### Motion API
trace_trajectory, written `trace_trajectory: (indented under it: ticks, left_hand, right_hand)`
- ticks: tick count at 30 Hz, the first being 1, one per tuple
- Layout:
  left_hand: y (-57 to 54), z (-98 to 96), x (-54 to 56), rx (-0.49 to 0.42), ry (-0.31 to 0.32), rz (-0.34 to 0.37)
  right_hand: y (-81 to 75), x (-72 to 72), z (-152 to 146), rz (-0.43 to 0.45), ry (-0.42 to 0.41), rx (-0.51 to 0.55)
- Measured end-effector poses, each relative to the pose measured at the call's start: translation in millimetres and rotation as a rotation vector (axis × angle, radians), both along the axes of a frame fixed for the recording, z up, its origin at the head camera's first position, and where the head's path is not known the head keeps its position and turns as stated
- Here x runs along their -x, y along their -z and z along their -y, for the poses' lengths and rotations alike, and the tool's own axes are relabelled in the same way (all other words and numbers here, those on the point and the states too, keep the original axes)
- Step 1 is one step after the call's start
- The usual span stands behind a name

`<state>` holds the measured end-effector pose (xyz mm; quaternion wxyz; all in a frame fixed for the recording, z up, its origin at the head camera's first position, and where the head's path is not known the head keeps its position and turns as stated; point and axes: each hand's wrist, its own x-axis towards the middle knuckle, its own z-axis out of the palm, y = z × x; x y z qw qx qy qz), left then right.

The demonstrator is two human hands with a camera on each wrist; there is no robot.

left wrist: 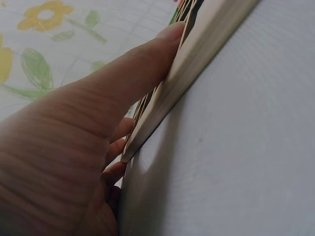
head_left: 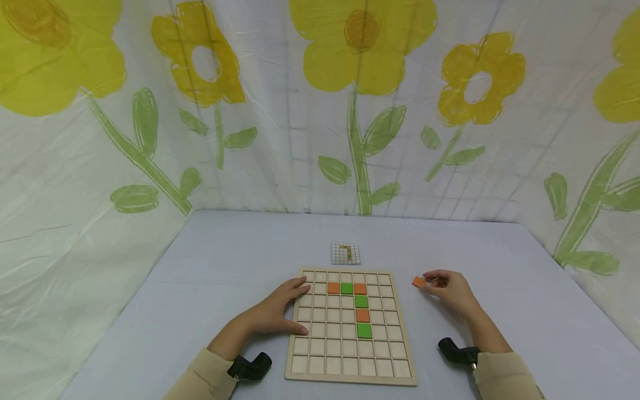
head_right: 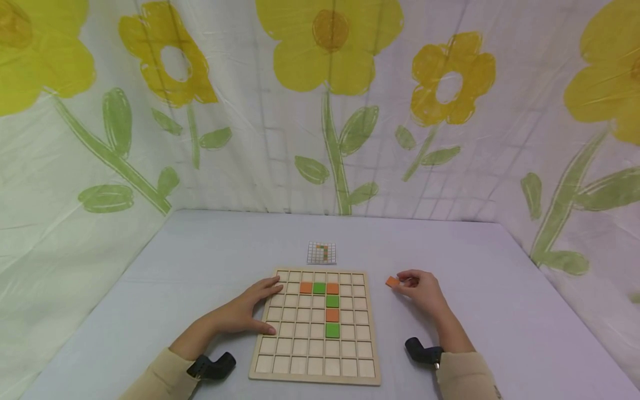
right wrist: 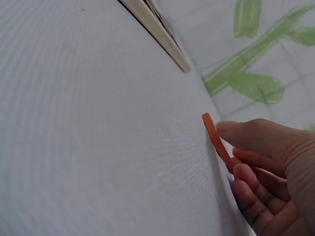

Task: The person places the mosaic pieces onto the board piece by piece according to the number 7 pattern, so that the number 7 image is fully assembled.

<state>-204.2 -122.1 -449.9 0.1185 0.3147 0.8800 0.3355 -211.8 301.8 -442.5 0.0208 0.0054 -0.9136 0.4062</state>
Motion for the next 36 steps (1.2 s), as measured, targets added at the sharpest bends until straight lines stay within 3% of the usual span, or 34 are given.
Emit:
trace_trajectory:
  ticks: [6,27,36]
  left_hand:
    - [-1.9,-0.4,-0.5,0.0,-0.014,0.039]
    - [-1.8,-1.2,-0.6,0.006,-0.014,0.039]
    - [-2.0,-1.4,0.4,0.005,-0.008,0.037]
  right_hand:
    - [1.6,-0.7,1.2,-0.018,-0.002,-0.032]
    - [2.1,-2.6,4.4,-0.015,0.016,-0.105]
    - [-1.8,-1.9,6.1,-0.012,0.011,-0.06]
